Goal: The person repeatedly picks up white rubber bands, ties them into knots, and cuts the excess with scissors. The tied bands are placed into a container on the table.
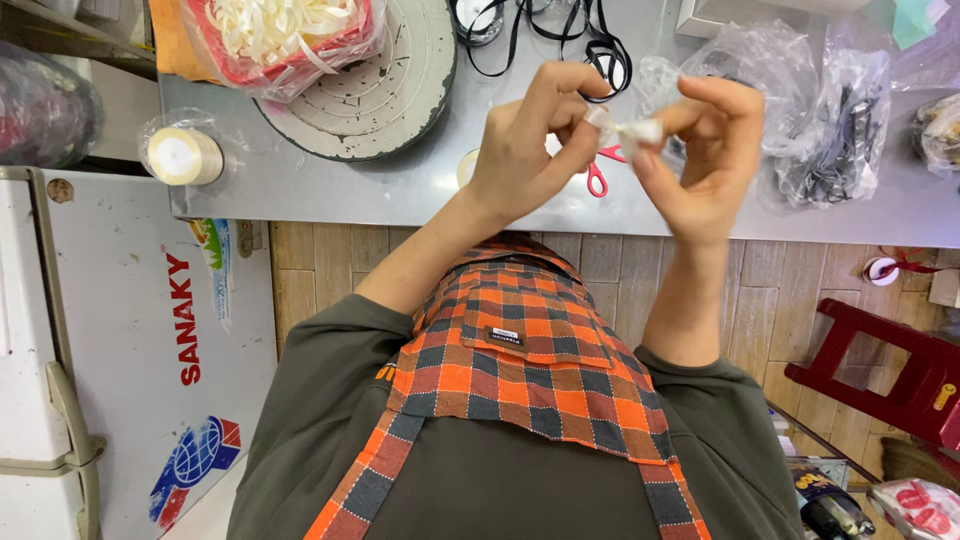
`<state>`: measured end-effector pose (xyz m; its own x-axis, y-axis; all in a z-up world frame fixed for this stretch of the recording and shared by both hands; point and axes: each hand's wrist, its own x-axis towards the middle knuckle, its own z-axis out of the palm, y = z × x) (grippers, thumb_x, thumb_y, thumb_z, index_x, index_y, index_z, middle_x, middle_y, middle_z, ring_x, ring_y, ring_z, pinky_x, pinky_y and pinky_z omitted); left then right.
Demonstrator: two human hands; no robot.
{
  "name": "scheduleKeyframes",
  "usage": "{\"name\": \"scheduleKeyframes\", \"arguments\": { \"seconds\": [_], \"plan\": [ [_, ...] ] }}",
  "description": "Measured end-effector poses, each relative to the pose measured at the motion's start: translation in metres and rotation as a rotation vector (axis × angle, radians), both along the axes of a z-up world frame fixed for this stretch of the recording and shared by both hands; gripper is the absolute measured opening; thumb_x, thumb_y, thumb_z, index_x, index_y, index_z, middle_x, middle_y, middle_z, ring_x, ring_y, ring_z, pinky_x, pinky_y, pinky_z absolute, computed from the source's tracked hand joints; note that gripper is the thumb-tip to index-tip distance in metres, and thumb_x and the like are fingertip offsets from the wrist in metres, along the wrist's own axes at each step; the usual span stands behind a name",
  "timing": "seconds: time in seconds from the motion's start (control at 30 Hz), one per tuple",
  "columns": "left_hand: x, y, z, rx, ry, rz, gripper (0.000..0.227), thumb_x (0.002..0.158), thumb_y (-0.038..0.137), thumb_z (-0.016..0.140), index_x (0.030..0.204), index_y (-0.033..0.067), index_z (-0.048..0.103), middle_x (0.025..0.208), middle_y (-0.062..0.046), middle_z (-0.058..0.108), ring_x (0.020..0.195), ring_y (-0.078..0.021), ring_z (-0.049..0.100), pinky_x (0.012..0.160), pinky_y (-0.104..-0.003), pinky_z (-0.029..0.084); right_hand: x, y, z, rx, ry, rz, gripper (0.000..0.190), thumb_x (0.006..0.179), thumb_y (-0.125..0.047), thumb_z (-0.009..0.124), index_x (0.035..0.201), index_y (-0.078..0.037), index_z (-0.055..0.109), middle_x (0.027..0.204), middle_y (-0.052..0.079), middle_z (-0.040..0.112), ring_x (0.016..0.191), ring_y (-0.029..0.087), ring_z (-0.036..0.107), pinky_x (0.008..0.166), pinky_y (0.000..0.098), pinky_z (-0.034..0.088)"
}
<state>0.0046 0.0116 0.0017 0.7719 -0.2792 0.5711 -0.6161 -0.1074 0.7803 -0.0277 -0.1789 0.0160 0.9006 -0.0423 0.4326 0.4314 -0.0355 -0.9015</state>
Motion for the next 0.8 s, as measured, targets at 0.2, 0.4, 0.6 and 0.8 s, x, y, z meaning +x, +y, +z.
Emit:
{"name": "scheduleKeyframes", "arguments": {
  "seconds": [0.2,0.4,0.6,0.8],
  "plan": [
    [0.008,0.007,0.002,0.061,0.165,-0.224,0.034,0.105,0.0,0.063,0.134,0.0066,0.046,0.076,0.0,0.067,0.068,-0.0063,0.07,0.065,-0.022,0.052,0.001,-0.017,0.02,-0.408,-0.082,0.028,0.027,0.083,-0.012,0.074,0.107,-0.001,0.069,0.129,0.014,0.058,0.122,0.022,0.055,0.107,0.036,0.045],
    [0.012,0.011,0.001,-0.035,0.394,-0.398,0.033,0.109,0.007,0.069,0.136,0.0046,0.05,0.094,-0.004,0.069,0.069,-0.008,0.068,0.065,-0.022,0.049,0.005,-0.026,-0.008,-0.313,0.054,0.041,0.011,0.098,-0.006,0.082,0.1,0.001,0.074,0.132,0.013,0.063,0.121,0.021,0.06,0.105,0.0323,0.045],
    [0.005,0.008,-0.005,-0.196,0.646,-0.415,0.046,0.099,0.006,0.077,0.134,0.0028,0.049,0.111,-0.008,0.074,0.087,-0.0152,0.08,0.074,-0.026,0.064,0.01,-0.018,-0.031,-0.218,0.029,-0.092,0.013,0.1,-0.008,0.085,0.105,0.0,0.076,0.125,0.011,0.062,0.116,0.021,0.06,0.103,0.033,0.047],
    [0.004,-0.008,-0.019,-0.217,0.697,-0.343,0.043,0.096,0.005,0.078,0.128,0.0039,0.049,0.096,-0.009,0.078,0.084,-0.0142,0.08,0.073,-0.025,0.063,0.012,-0.019,-0.036,-0.245,0.019,-0.087,0.014,0.1,-0.008,0.085,0.104,0.001,0.075,0.124,0.011,0.062,0.115,0.021,0.059,0.102,0.0324,0.047]
  ]
}}
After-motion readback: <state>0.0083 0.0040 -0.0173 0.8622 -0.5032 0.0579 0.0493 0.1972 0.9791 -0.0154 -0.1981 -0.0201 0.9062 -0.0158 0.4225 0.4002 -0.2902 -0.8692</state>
